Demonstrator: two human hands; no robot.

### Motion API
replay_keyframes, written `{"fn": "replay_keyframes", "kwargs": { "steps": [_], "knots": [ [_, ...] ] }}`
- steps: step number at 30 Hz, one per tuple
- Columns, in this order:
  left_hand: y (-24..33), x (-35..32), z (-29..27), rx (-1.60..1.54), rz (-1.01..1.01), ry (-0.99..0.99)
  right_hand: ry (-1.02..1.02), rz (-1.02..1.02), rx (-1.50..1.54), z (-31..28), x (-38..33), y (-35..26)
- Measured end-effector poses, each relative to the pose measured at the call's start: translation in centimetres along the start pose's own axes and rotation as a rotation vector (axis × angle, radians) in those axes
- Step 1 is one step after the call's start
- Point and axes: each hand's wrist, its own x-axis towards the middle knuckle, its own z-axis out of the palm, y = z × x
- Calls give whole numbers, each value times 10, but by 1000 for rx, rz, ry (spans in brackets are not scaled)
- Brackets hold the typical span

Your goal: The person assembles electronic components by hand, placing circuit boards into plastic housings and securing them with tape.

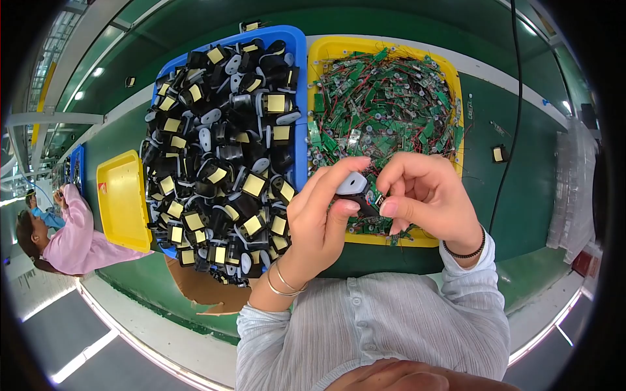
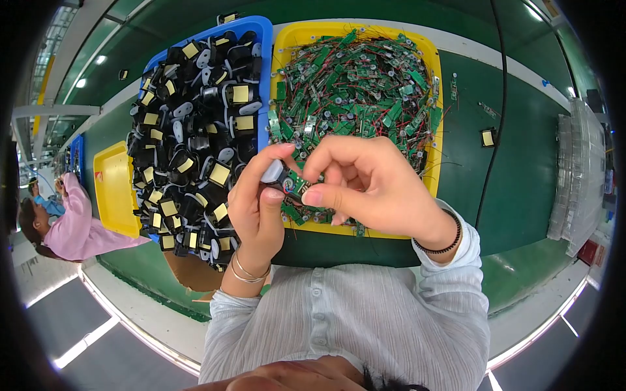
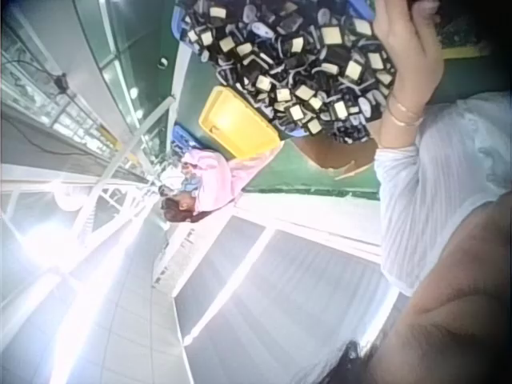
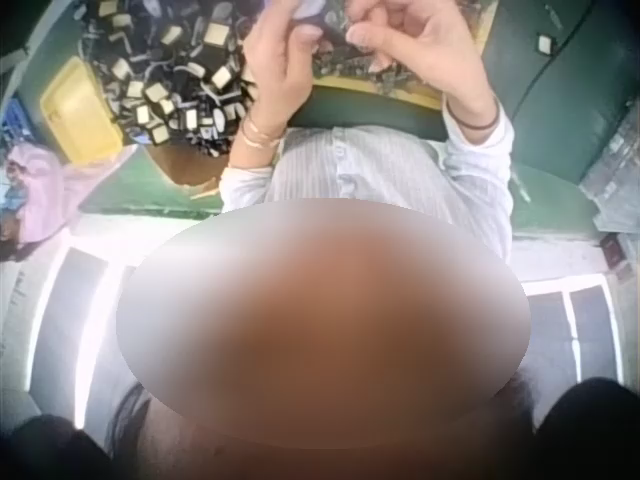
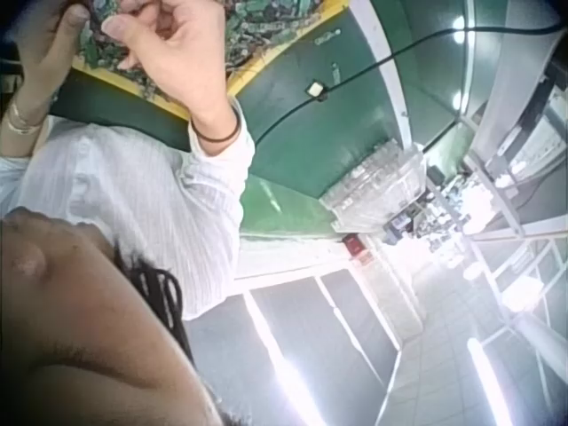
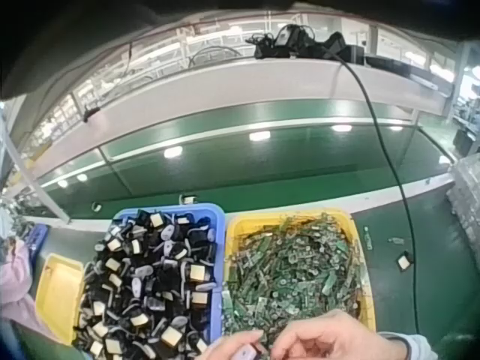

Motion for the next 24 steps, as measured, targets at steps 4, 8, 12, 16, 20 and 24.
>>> {"fn": "replay_keyframes", "kwargs": {
  "steps": [4,8,12,16,20,24],
  "knots": [
    [3,5,-2,102,77,-22,4,-41,-165,-2,1,1],
    [-1,2,1,21,10,-53,32,-237,-363,-1,1,11],
    [0,6,9,-176,41,-8,164,-416,-666,13,-2,7],
    [-3,3,6,-148,60,-34,270,-541,-851,20,-4,10],
    [1,1,2,-87,27,-17,191,-498,-744,16,-4,9],
    [-1,-3,-2,-122,-7,25,90,-566,-719,11,0,9]
  ]
}}
